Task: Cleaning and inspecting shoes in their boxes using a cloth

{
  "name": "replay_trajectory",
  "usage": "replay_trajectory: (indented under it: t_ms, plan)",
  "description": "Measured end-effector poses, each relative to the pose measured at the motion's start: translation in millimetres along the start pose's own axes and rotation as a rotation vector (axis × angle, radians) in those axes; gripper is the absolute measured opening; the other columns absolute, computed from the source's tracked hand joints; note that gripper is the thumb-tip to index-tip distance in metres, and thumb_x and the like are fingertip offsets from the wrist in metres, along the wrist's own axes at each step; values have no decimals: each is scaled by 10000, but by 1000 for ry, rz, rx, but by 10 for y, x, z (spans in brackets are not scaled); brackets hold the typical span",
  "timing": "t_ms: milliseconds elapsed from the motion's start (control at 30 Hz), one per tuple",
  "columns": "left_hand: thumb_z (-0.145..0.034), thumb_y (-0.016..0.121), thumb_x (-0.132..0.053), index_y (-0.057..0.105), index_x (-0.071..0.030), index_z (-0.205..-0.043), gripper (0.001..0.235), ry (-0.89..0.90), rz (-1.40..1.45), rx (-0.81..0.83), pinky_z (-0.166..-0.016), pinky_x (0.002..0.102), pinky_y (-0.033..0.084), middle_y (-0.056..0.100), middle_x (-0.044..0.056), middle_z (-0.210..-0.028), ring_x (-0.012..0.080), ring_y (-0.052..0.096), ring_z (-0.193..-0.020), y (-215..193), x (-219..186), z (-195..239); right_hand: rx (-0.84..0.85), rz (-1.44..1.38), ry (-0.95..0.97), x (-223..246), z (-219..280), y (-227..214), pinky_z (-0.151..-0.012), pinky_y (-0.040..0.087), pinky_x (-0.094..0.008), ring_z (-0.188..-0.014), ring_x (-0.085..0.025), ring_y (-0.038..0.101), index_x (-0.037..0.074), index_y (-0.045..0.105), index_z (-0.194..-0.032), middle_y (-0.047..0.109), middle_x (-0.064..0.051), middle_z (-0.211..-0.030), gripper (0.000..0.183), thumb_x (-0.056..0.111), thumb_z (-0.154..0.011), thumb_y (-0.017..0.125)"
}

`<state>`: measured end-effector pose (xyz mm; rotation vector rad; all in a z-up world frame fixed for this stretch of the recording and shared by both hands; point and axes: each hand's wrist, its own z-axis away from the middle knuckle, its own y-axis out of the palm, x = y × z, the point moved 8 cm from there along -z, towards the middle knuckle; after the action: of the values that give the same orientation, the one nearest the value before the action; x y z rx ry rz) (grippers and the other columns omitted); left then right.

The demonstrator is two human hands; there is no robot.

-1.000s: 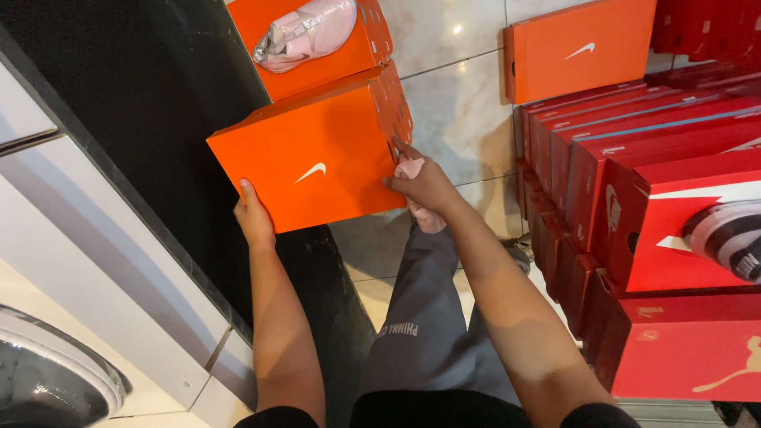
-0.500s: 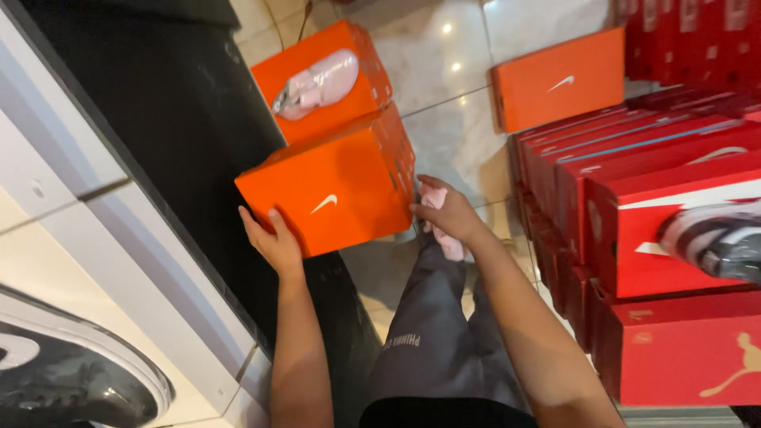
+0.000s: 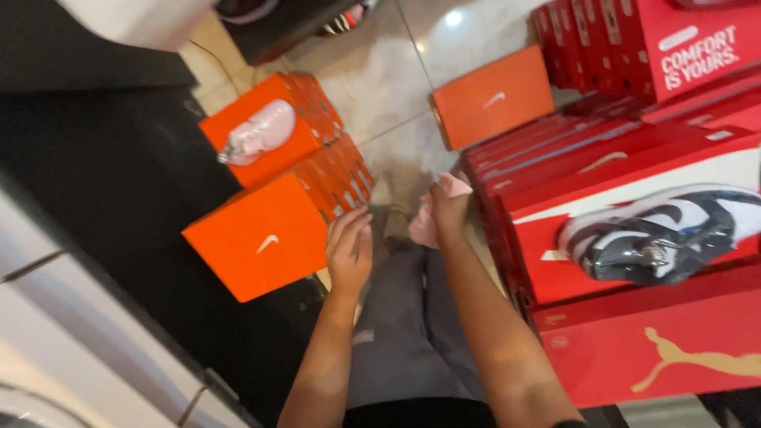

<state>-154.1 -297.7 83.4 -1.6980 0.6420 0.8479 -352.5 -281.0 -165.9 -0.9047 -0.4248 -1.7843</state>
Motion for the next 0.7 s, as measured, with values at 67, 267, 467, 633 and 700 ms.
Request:
replay_trajectory:
  t_ms: [67,267,467,633,700]
  plan:
    - [-941,662,-40,765,-53,-1079,173,-71,43,36,-919,419,549,739,113,-1141,316,703,-1028,331,61,118,-11,-72,21,-270,-222,-148,-713,624,-298,-749,-190,680,-26,259,-1503,569,-207,-1164,809,44,-862,748]
    - [-911,626,-3,694,-66,-1199,302,-563,217,39,-852,359,572,722,133,-1117,253,690,-972,999,998,541,-2,-59,-83,-537,-264,196,-969,467,-346,-1119,-217,565,47,486,-1396,475,-182,-1390,563,132,-911,758]
    - [-929,658,-206,631,-75,-1319,412,-1034,344,106,-943,436,530,694,184,-1216,293,662,-1106,1558,1932,861,-84,366,-220,-972,-746,207,-1182,283,-557,-1341,-460,433,-32,404,-1413,427,-335,-1431,829,280,-792,855]
    - [-956,659,-381,592,-150,-1374,483,-1365,402,-26,-934,561,485,649,155,-1323,347,635,-1195,1815,2507,1131,-144,658,60,-843,-1522,417,-1142,435,-486,-1296,-355,570,217,481,-1446,582,-151,-1369,805,248,-725,839]
    - [-985,642,-388,540,-111,-1409,517,-1440,491,21,-1044,658,379,569,189,-1389,378,562,-1263,2001,2509,1063,90,928,266,-961,-1922,655,-1069,505,-472,-1258,-270,619,367,487,-1400,626,-40,-1316,709,303,-754,772]
